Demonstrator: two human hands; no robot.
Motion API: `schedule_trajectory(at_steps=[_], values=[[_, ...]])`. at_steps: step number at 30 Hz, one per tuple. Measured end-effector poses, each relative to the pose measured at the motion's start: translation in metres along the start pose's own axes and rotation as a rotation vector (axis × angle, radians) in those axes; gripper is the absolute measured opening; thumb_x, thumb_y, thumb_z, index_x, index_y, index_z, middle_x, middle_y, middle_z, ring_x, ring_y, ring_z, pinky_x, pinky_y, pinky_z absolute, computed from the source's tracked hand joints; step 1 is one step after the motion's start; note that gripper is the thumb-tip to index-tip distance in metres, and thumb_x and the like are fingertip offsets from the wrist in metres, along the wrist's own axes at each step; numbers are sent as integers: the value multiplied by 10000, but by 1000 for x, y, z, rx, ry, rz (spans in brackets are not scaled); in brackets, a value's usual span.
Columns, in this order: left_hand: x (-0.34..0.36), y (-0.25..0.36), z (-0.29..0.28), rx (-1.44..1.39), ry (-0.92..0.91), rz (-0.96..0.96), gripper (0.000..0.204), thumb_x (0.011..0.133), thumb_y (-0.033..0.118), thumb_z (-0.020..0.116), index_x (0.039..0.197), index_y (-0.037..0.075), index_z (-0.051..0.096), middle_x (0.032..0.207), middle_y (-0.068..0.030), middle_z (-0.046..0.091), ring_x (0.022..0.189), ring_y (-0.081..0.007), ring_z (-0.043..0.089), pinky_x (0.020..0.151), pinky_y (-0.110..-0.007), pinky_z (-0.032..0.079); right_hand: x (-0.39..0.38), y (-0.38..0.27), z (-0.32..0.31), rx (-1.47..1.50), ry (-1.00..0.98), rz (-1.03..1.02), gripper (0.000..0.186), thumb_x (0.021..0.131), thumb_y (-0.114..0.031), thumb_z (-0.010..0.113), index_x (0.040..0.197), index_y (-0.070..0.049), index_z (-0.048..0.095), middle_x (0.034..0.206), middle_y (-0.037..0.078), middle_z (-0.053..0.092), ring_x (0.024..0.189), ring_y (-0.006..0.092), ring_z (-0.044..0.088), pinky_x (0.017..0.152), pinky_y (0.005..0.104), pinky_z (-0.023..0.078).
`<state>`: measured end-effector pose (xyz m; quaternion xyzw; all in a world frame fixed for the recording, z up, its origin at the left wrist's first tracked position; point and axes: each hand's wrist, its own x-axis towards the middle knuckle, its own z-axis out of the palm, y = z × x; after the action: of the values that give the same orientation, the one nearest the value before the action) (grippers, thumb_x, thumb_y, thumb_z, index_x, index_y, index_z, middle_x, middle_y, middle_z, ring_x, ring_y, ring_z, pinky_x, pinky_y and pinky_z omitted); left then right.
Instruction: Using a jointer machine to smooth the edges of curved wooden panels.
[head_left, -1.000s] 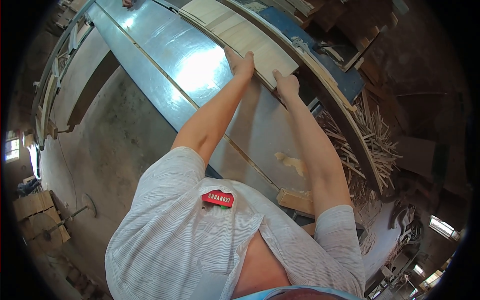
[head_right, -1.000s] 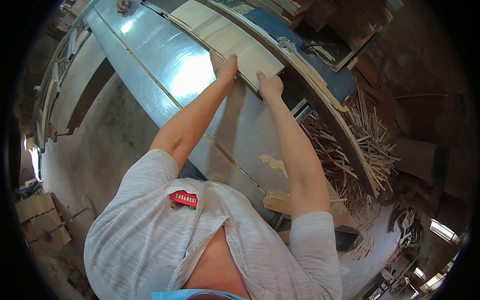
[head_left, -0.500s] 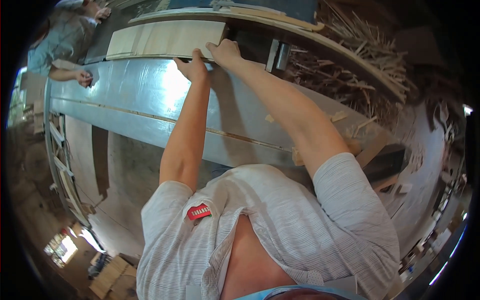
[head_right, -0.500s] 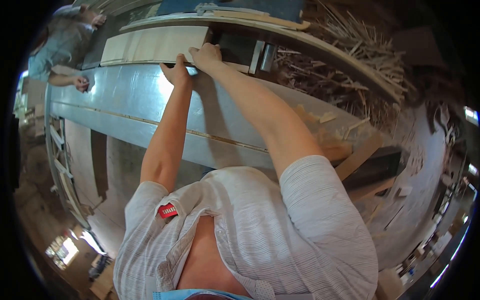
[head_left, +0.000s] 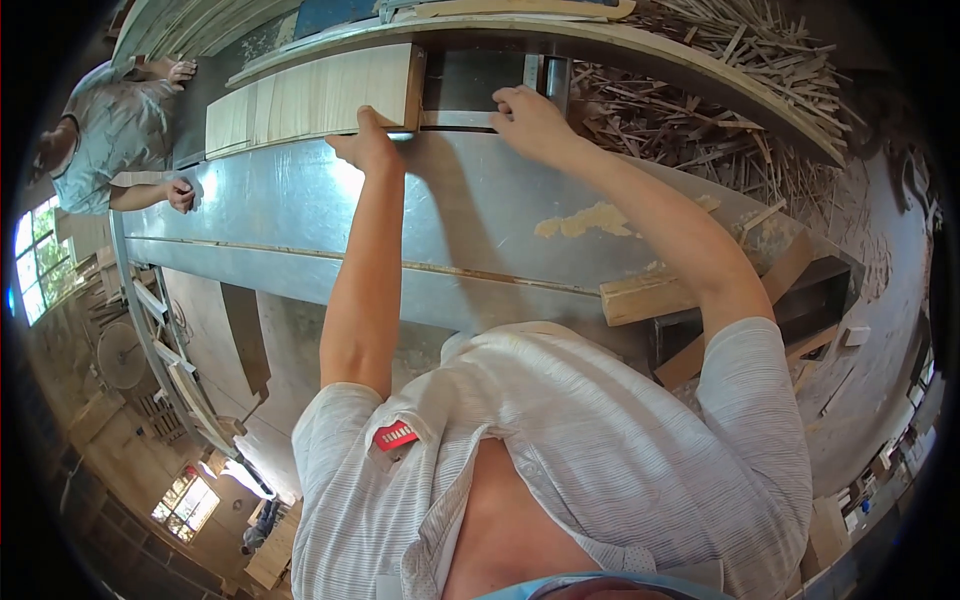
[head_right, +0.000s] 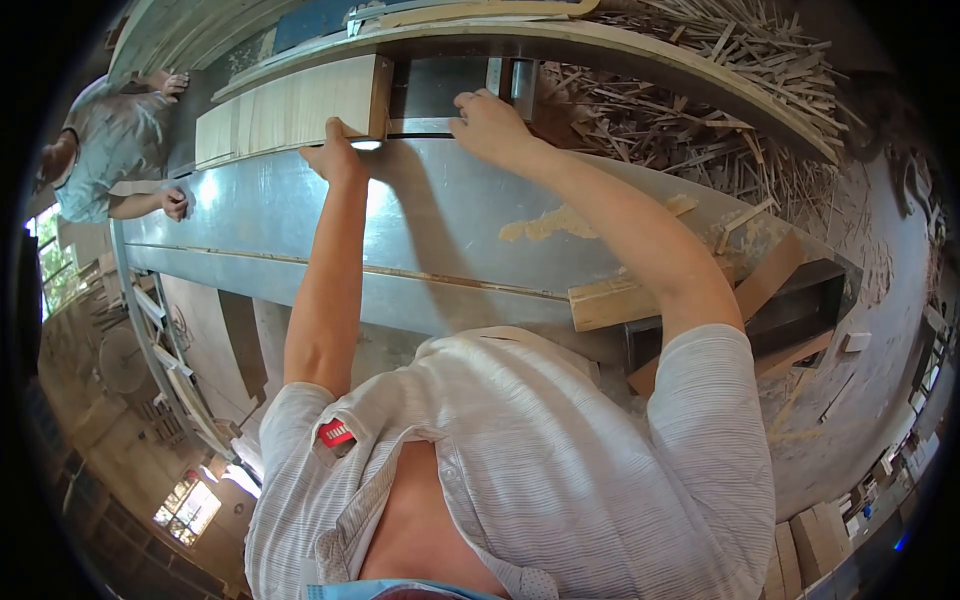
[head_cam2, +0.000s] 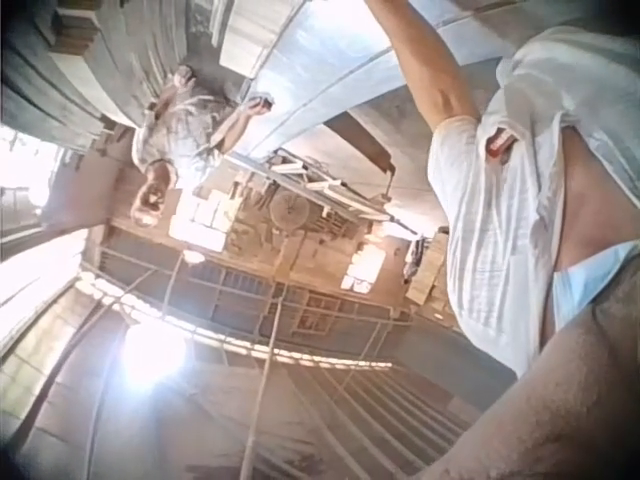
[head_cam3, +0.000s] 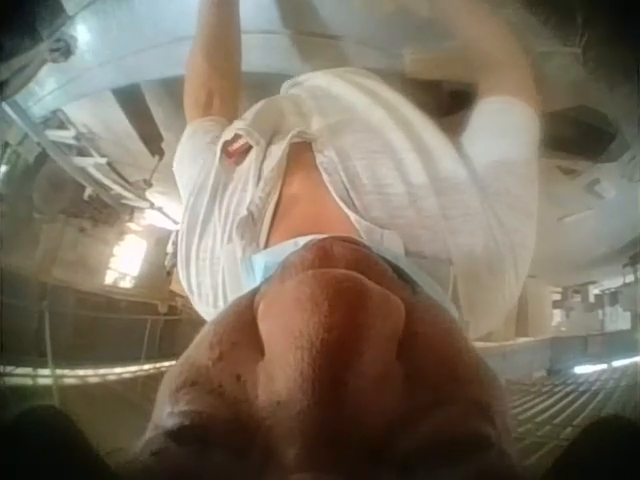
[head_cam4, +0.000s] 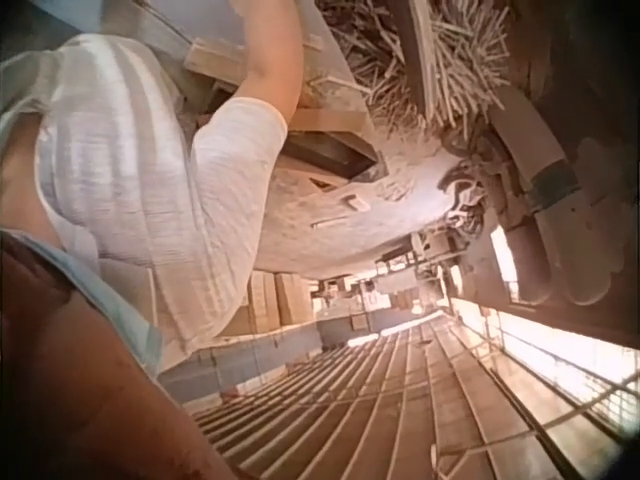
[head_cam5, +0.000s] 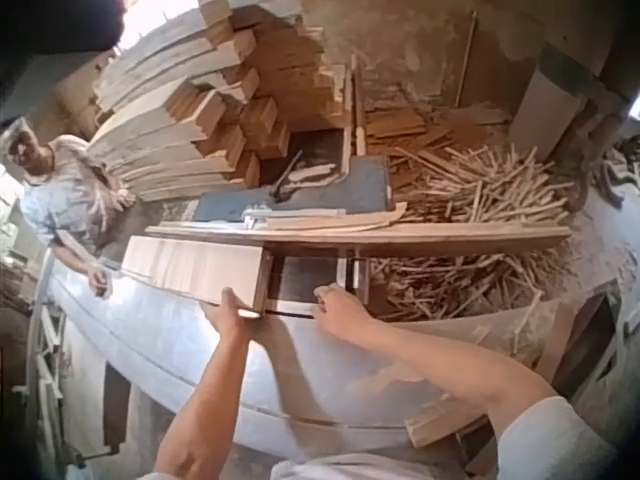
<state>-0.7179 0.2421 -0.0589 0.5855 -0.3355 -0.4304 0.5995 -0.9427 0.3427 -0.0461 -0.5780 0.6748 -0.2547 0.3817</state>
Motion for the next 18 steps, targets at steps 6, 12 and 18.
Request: schedule_trajectory(at_steps=[6,12,18], values=[[-2,3,10,399,148,-1,784,849,222,670,1457,-42,251,1342,-278,420,1196,-405,538,997,-466,524,21,-36,33,-85,51,-152,495,918,-273,595,1342,-22,543,1284,159,550,1182,359,577,1001,441,487],[-11,5,7,179,70,48,697,893,137,648,1463,-5,273,1377,-227,439,1189,-338,543,977,-441,523,49,-61,60,-200,97,-306,738,817,-394,738,1404,-51,451,1293,158,535,1167,347,590,974,430,511],[-7,2,7,91,25,50,692,906,81,627,1487,13,258,1399,-196,459,1194,-301,541,981,-404,512,56,-59,67,-37,137,-248,780,799,-406,755,1404,-29,440,1325,165,526,1166,356,595,972,430,514]])
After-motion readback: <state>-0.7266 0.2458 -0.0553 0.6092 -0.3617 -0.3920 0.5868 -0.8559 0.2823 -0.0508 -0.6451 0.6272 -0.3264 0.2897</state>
